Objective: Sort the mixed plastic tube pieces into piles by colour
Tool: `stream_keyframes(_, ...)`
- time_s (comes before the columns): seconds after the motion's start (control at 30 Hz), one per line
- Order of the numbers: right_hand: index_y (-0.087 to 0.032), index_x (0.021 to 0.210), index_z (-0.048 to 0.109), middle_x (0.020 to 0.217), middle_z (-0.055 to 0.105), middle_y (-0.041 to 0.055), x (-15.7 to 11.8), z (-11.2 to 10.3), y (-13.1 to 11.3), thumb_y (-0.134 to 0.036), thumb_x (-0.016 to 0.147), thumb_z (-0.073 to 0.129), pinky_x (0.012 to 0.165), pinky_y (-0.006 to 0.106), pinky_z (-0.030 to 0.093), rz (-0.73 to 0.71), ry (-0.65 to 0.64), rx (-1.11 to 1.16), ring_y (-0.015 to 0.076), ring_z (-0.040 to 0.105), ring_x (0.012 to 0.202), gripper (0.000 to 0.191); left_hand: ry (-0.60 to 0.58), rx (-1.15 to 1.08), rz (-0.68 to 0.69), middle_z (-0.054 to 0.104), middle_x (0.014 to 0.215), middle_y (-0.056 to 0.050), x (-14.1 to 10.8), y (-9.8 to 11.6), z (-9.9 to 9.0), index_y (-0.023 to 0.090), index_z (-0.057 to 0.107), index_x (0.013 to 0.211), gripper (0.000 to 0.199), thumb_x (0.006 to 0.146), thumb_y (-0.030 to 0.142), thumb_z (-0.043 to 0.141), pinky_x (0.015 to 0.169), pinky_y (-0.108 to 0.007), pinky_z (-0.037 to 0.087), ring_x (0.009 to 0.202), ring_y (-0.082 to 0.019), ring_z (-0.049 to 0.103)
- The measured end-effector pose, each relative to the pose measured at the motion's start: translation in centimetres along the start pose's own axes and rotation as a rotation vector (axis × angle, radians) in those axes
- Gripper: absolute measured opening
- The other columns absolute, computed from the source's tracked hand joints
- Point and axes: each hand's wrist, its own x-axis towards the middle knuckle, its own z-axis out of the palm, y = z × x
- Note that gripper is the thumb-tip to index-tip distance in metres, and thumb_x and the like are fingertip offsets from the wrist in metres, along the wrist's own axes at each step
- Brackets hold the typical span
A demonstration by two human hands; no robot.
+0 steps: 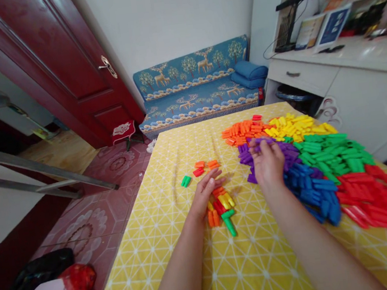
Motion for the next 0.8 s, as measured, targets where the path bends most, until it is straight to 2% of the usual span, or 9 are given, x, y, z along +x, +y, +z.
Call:
stream_keyframes(0.1, -0.018, 0.079, 0.048, 0.079, 0.056, -0.0021, 4.0, -1.9, -3.2, -0.014, 0.082, 0.052, 0.075, 0.025, 0.054, 0.053, 0.231, 0.272, 0.0082, 0.061, 0.075, 0.007, -0.019, 0.011, 0.007, 0.055, 0.134, -0.017, 0.1, -0.2, -0.1, 0.018, 0.058, 0.127, 0.051, 0.085, 0.047, 0.059, 0.103, -0.048, 0.04, 0.117, -0.032, 0.058)
stream_keyframes(0.23, -0.018, 0.078, 0.047, 0.08, 0.051, -0.0013, 6.0, -3.8, -5.2, -0.016, 0.087, 0.045, 0.069, 0.023, 0.054, 0.167, 0.405, 0.342, 0.0071, 0.057, 0.068, 0.009, -0.019, 0.032, 0.003, 0.059, 0.129, -0.017, 0.2, -0.4, -0.2, 0.017, 0.06, 0.125, 0.051, 0.084, 0.047, 0.059, 0.102, -0.047, 0.042, 0.115, -0.032, 0.06)
stream_keyframes(0.43, -0.019, 0.078, 0.046, 0.084, 0.051, -0.0011, 4.8, -2.9, -4.6, -0.029, 0.091, 0.038, 0.072, 0.028, 0.053, 0.202, 0.394, 0.283, 0.0083, 0.057, 0.07, 0.017, -0.011, 0.044, 0.015, 0.061, 0.127, -0.016, 0.3, -0.6, -0.4, 0.018, 0.06, 0.124, 0.049, 0.085, 0.047, 0.058, 0.101, -0.047, 0.042, 0.113, -0.032, 0.061)
stream_keyframes(0.6, -0.02, 0.079, 0.045, 0.088, 0.051, -0.0025, 4.4, -2.3, -4.3, -0.031, 0.092, 0.034, 0.079, 0.029, 0.051, 0.228, 0.399, 0.252, 0.0073, 0.058, 0.074, 0.02, -0.008, 0.045, 0.002, 0.062, 0.126, -0.017, 0.5, -1.1, -0.7, 0.017, 0.061, 0.123, 0.049, 0.084, 0.047, 0.06, 0.099, -0.048, 0.043, 0.112, -0.033, 0.061)
stream_keyframes(0.8, -0.02, 0.086, 0.052, 0.091, 0.054, -0.0004, 3.8, -2.0, -4.4, -0.038, 0.092, 0.032, 0.087, 0.035, 0.05, 0.247, 0.36, 0.148, 0.0096, 0.061, 0.082, 0.028, -0.007, 0.05, 0.018, 0.062, 0.125, -0.017, 0.6, -1.4, -0.9, 0.017, 0.062, 0.122, 0.048, 0.084, 0.047, 0.059, 0.099, -0.048, 0.043, 0.112, -0.033, 0.061)
